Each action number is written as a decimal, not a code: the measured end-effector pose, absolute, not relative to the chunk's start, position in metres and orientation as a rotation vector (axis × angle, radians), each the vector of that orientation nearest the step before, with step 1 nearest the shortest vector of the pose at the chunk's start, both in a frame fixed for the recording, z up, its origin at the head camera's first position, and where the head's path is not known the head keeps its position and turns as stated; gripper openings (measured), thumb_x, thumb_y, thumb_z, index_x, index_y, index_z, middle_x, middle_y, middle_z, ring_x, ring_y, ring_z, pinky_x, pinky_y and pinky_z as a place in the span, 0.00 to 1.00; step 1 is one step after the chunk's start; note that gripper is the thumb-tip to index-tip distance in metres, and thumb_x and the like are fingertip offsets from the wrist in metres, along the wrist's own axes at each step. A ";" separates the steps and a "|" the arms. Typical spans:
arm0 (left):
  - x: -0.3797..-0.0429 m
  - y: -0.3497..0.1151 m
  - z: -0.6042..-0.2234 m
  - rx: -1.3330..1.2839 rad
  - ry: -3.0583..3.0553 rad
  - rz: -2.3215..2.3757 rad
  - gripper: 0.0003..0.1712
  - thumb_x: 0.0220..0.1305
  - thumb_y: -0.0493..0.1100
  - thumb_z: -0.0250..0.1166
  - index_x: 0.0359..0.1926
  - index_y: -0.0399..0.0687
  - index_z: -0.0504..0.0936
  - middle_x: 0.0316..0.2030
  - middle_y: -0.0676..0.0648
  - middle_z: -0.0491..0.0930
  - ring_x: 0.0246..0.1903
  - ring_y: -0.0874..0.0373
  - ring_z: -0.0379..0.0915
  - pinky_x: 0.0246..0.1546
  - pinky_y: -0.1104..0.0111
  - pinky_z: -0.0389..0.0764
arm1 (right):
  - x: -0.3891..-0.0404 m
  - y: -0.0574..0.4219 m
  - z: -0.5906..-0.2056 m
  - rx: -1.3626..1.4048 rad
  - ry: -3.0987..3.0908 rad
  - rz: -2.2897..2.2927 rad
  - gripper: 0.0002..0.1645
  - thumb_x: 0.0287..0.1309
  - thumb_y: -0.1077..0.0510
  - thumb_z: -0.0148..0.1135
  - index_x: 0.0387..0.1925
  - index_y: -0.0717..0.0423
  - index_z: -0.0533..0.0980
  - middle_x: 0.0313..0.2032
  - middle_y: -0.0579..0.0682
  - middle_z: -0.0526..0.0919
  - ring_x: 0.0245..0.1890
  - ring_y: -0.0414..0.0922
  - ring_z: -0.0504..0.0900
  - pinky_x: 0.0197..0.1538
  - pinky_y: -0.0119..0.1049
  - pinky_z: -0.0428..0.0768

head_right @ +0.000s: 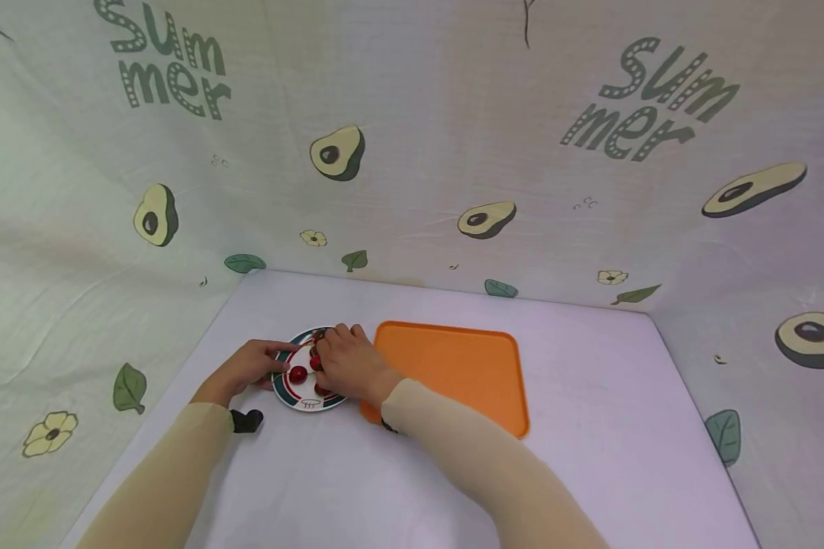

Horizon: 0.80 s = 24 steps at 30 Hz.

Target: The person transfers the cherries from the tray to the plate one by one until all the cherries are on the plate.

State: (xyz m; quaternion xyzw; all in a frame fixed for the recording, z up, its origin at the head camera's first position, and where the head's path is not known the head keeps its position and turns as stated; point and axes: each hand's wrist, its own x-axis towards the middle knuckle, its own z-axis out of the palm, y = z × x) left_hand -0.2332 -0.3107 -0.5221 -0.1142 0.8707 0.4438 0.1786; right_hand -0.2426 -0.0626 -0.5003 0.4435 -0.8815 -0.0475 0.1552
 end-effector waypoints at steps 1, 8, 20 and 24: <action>-0.233 -0.311 -0.522 -0.320 2.462 1.257 0.27 0.71 0.36 0.67 0.70 0.49 0.80 0.45 0.39 0.72 0.33 0.53 0.78 0.30 0.65 0.84 | -0.242 -0.065 -0.503 1.277 -2.521 -0.144 0.27 0.74 0.36 0.53 0.53 0.53 0.79 0.48 0.47 0.81 0.51 0.47 0.74 0.55 0.41 0.73; -0.234 -0.311 -0.522 -0.315 2.466 1.255 0.27 0.71 0.35 0.68 0.69 0.49 0.81 0.43 0.40 0.71 0.34 0.52 0.77 0.30 0.66 0.84 | -0.239 -0.075 -0.510 1.269 -2.572 -0.146 0.27 0.73 0.37 0.54 0.58 0.51 0.80 0.51 0.46 0.81 0.55 0.46 0.75 0.55 0.40 0.72; -0.234 -0.310 -0.520 -0.318 2.475 1.231 0.27 0.71 0.36 0.67 0.69 0.50 0.81 0.44 0.39 0.71 0.35 0.51 0.76 0.31 0.66 0.83 | -0.238 -0.077 -0.510 1.259 -2.595 -0.155 0.27 0.73 0.36 0.55 0.57 0.50 0.80 0.51 0.46 0.82 0.55 0.47 0.74 0.55 0.40 0.72; -0.233 -0.310 -0.521 -0.327 2.477 1.219 0.27 0.71 0.36 0.68 0.70 0.50 0.80 0.45 0.39 0.72 0.36 0.51 0.77 0.31 0.66 0.84 | -0.237 -0.076 -0.508 1.263 -2.591 -0.148 0.27 0.72 0.35 0.56 0.56 0.49 0.81 0.50 0.46 0.82 0.53 0.46 0.75 0.54 0.40 0.72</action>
